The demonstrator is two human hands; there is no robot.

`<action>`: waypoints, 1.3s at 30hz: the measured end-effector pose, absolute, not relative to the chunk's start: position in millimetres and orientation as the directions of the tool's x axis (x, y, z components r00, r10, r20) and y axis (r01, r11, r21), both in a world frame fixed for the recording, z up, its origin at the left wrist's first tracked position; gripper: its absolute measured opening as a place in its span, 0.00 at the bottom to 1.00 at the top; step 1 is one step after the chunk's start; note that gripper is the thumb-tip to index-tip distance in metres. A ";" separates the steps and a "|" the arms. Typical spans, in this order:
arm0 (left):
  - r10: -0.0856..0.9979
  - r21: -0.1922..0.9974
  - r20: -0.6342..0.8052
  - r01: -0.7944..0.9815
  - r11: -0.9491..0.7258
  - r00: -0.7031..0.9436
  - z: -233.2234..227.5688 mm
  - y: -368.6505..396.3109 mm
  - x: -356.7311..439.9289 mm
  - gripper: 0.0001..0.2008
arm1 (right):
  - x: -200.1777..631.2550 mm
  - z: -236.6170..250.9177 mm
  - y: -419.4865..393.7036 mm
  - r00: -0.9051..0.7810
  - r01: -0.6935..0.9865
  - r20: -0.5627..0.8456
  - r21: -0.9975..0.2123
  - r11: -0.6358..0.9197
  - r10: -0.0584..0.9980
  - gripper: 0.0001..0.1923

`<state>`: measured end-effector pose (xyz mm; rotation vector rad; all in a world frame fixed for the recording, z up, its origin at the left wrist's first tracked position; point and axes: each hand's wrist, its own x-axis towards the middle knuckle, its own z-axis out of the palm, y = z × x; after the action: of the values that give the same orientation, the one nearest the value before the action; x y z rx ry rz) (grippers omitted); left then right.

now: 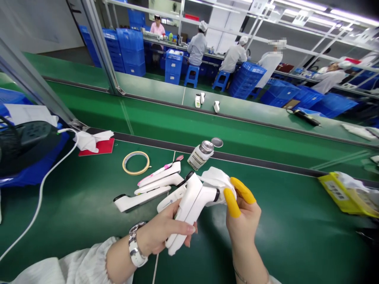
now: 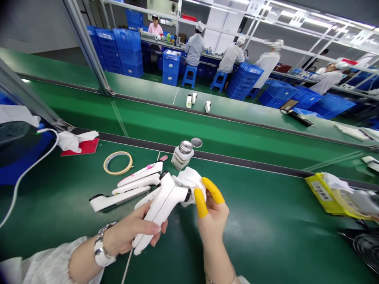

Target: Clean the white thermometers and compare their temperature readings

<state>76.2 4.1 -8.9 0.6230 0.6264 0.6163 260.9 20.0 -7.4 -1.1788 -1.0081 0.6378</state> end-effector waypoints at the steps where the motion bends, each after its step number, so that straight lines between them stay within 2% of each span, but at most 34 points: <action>1: 0.679 0.678 -0.340 -0.330 0.656 0.650 -8.9 4.1 76.2 0.20 | 261.0 -7.9 20.0 0.434 0.074 0.298 -0.952 0.296 0.850 0.17; 7: 0.675 0.677 -0.339 -0.329 0.659 0.655 -7.3 3.5 75.6 0.21 | 266.1 -13.2 20.5 0.430 0.058 0.288 -0.955 0.292 0.856 0.18; 9: 0.680 0.685 -0.334 -0.327 0.651 0.652 -6.3 3.2 75.6 0.21 | 266.5 -15.6 17.8 0.437 0.087 0.331 -0.941 0.327 0.837 0.18; 11: 0.696 0.716 -0.335 -0.309 0.626 0.635 -5.4 2.6 76.2 0.23 | 263.2 -16.8 13.2 0.399 0.174 0.435 -0.900 0.399 0.807 0.19; 13: 0.723 0.770 -0.341 -0.263 0.581 0.601 -4.6 1.7 77.5 0.25 | 256.0 -16.0 8.4 0.193 0.305 0.552 -0.820 0.485 0.811 0.18; 15: 0.751 0.828 -0.333 -0.204 0.522 0.569 -3.5 0.7 78.8 0.25 | 247.8 -13.7 5.9 -0.128 0.435 0.618 -0.668 0.604 0.776 0.18; 16: 0.752 0.847 -0.329 -0.174 0.502 0.571 -2.9 0.2 79.3 0.25 | 245.0 -12.4 5.9 -0.238 0.492 0.623 -0.584 0.646 0.745 0.17; 17: 0.741 0.858 -0.330 -0.142 0.494 0.585 -2.3 -0.3 79.5 0.24 | 243.7 -11.2 6.8 -0.278 0.550 0.630 -0.515 0.657 0.725 0.17; 19: 0.687 0.856 -0.357 -0.072 0.512 0.633 -1.5 -1.3 79.1 0.22 | 247.5 -9.7 10.8 -0.194 0.652 0.682 -0.447 0.612 0.705 0.17; 22: 0.662 0.863 -0.384 -0.005 0.505 0.643 -0.8 -2.2 77.4 0.23 | 265.1 -9.4 19.1 0.015 0.697 0.654 -0.550 0.461 0.757 0.14; 25: 0.676 0.868 -0.378 -0.011 0.496 0.633 -0.5 -1.3 75.6 0.27 | 281.2 -9.8 25.7 0.175 0.617 0.467 -0.738 0.273 0.867 0.10; 27: 0.669 0.847 -0.377 -0.054 0.529 0.641 -1.1 0.0 75.0 0.28 | 283.8 -10.0 27.6 0.218 0.519 0.371 -0.827 0.214 0.903 0.12; 29: 0.676 0.826 -0.356 -0.120 0.550 0.645 -3.1 1.0 75.1 0.29 | 280.5 -10.3 27.2 0.199 0.457 0.345 -0.861 0.224 0.917 0.16; 31: 0.678 0.788 -0.341 -0.196 0.584 0.651 -6.5 1.2 76.0 0.27 | 275.1 -10.6 25.4 0.159 0.467 0.350 -0.851 0.242 0.923 0.18; 34: 0.655 0.661 -0.346 -0.321 0.678 0.672 -12.2 1.5 78.0 0.20 | 269.3 -9.8 22.7 0.056 0.491 0.333 -0.830 0.265 0.941 0.18; 36: 0.635 0.573 -0.349 -0.379 0.726 0.689 -14.9 3.1 78.3 0.21 | 267.1 -8.1 22.0 -0.036 0.384 0.265 -0.887 0.258 0.964 0.17; 39: 0.618 0.503 -0.331 -0.421 0.755 0.713 -16.4 7.0 75.7 0.25 | 262.9 -4.8 21.6 -0.117 0.118 0.185 -0.973 0.199 0.976 0.19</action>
<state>75.7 7.0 -16.4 0.4131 0.5100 0.5944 262.9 21.6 -4.8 -1.1037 -1.4674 1.0748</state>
